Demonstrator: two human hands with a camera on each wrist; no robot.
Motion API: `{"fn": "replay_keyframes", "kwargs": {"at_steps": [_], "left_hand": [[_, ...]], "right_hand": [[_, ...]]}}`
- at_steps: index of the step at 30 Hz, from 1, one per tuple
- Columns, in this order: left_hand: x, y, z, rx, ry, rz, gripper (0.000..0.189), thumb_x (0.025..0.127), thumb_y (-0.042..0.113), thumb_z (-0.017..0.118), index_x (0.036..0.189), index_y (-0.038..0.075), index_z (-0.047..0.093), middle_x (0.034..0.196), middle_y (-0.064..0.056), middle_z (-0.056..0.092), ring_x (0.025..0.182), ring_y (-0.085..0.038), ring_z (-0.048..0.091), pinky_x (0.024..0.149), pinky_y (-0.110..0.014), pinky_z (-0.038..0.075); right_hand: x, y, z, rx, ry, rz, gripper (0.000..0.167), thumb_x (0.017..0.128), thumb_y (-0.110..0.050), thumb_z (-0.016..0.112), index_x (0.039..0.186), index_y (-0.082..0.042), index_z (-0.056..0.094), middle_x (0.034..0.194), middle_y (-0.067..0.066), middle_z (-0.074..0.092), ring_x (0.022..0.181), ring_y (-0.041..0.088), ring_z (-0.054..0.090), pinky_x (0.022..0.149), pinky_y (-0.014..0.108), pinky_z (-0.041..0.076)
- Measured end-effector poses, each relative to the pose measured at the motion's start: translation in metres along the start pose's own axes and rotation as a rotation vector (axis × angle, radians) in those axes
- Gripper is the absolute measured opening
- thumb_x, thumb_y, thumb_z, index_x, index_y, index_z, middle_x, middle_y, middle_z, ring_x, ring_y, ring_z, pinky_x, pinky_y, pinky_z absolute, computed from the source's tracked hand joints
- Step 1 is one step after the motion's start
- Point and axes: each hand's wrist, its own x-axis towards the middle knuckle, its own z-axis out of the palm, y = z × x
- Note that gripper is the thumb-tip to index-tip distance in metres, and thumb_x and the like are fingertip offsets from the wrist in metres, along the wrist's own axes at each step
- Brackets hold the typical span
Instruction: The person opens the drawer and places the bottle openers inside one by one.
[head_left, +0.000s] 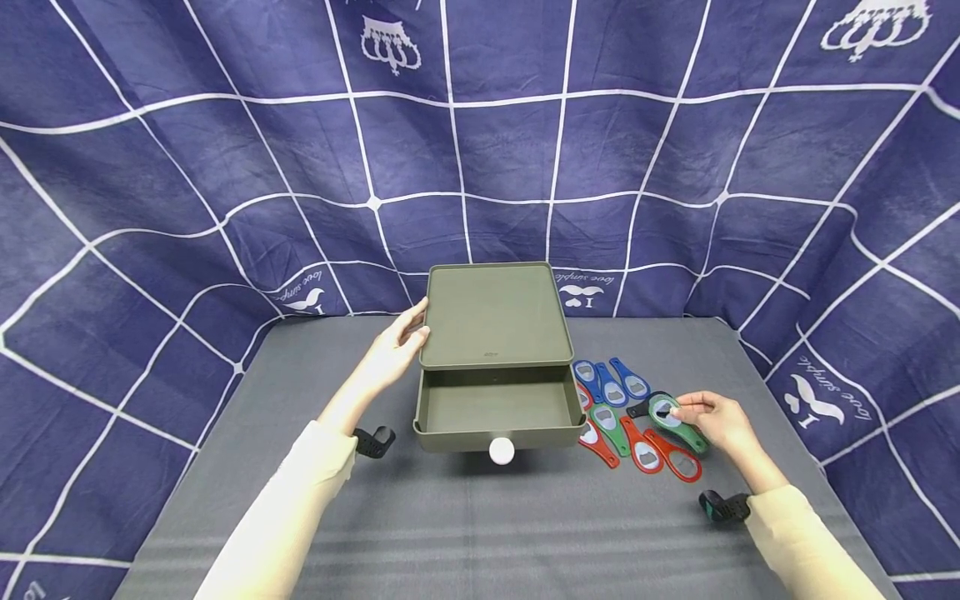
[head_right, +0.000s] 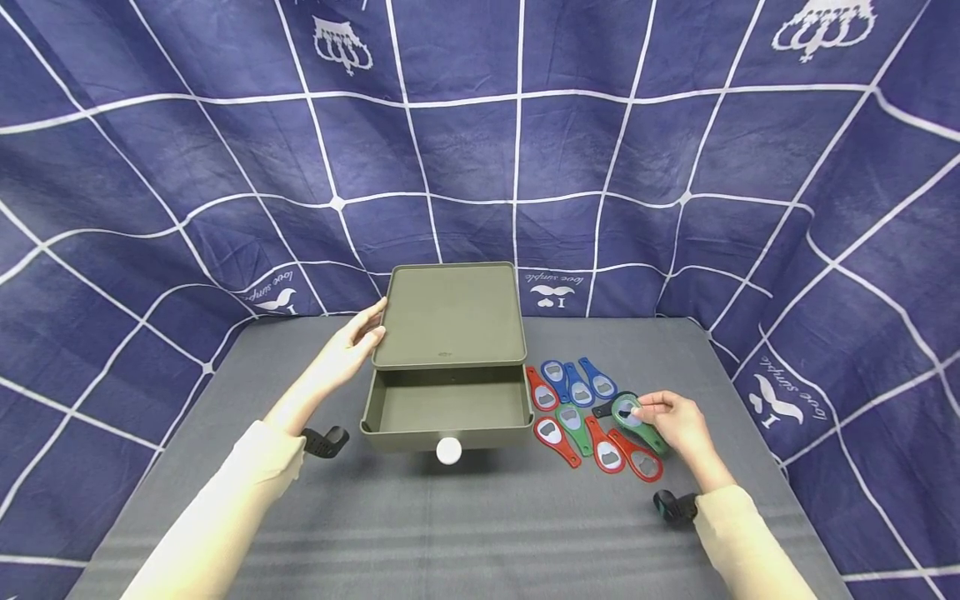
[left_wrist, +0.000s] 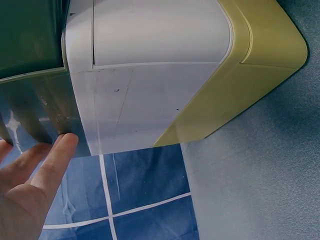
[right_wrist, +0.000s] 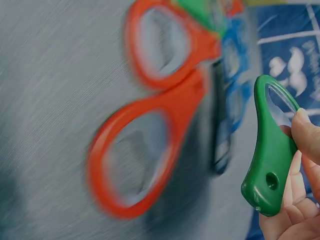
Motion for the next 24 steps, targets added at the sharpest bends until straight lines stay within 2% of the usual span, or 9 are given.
{"fn": "replay_keyframes", "kwargs": {"at_steps": [3, 8, 14, 16, 18, 24], "left_hand": [[0.000, 0.000, 0.000, 0.002, 0.001, 0.003, 0.053, 0.105, 0.017, 0.046, 0.155, 0.010, 0.031, 0.152, -0.026, 0.040, 0.136, -0.041, 0.046, 0.115, -0.049, 0.037], [-0.001, 0.001, -0.001, -0.001, 0.000, 0.008, 0.053, 0.105, 0.017, 0.046, 0.155, 0.010, 0.030, 0.152, -0.026, 0.040, 0.136, -0.040, 0.045, 0.115, -0.049, 0.037], [0.000, 0.000, 0.000, -0.011, -0.004, 0.011, 0.053, 0.105, 0.017, 0.045, 0.155, 0.009, 0.029, 0.152, -0.026, 0.039, 0.136, -0.041, 0.046, 0.115, -0.049, 0.037], [0.000, 0.000, 0.000, -0.006, -0.001, 0.012, 0.053, 0.105, 0.017, 0.045, 0.155, 0.010, 0.029, 0.152, -0.026, 0.039, 0.136, -0.040, 0.046, 0.115, -0.049, 0.037], [0.000, 0.000, 0.000, 0.001, 0.002, 0.011, 0.053, 0.105, 0.017, 0.045, 0.155, 0.010, 0.029, 0.152, -0.026, 0.039, 0.136, -0.041, 0.046, 0.115, -0.049, 0.037], [0.001, -0.001, 0.002, 0.011, 0.005, 0.017, 0.054, 0.105, 0.016, 0.045, 0.155, 0.007, 0.029, 0.152, -0.027, 0.039, 0.136, -0.041, 0.046, 0.116, -0.049, 0.036]], "right_hand": [[0.001, -0.020, 0.000, 0.113, -0.020, -0.033, 0.042, 0.088, -0.014, 0.073, 0.114, 0.016, 0.059, 0.077, -0.012, 0.068, 0.067, -0.003, 0.057, 0.057, 0.018, 0.050], [0.001, -0.062, -0.004, 0.195, -0.035, -0.112, 0.037, 0.089, -0.015, 0.073, 0.112, 0.012, 0.062, 0.075, -0.022, 0.066, 0.069, -0.005, 0.059, 0.060, 0.016, 0.052], [-0.003, -0.116, -0.008, 0.295, -0.075, -0.170, 0.013, 0.089, -0.015, 0.074, 0.101, -0.013, 0.070, 0.077, -0.025, 0.067, 0.073, -0.007, 0.061, 0.064, 0.013, 0.051], [-0.005, -0.133, -0.007, 0.328, -0.098, -0.193, 0.012, 0.088, -0.015, 0.075, 0.097, -0.020, 0.070, 0.079, -0.023, 0.068, 0.075, -0.006, 0.061, 0.066, 0.013, 0.052], [-0.007, -0.150, -0.004, 0.332, -0.109, -0.221, 0.014, 0.087, -0.016, 0.076, 0.100, -0.017, 0.070, 0.083, -0.020, 0.070, 0.076, -0.006, 0.063, 0.068, 0.013, 0.053], [-0.016, -0.195, 0.015, 0.294, -0.174, -0.292, 0.037, 0.086, -0.012, 0.076, 0.115, 0.007, 0.064, 0.086, -0.015, 0.072, 0.079, -0.004, 0.065, 0.069, 0.015, 0.054]]}}
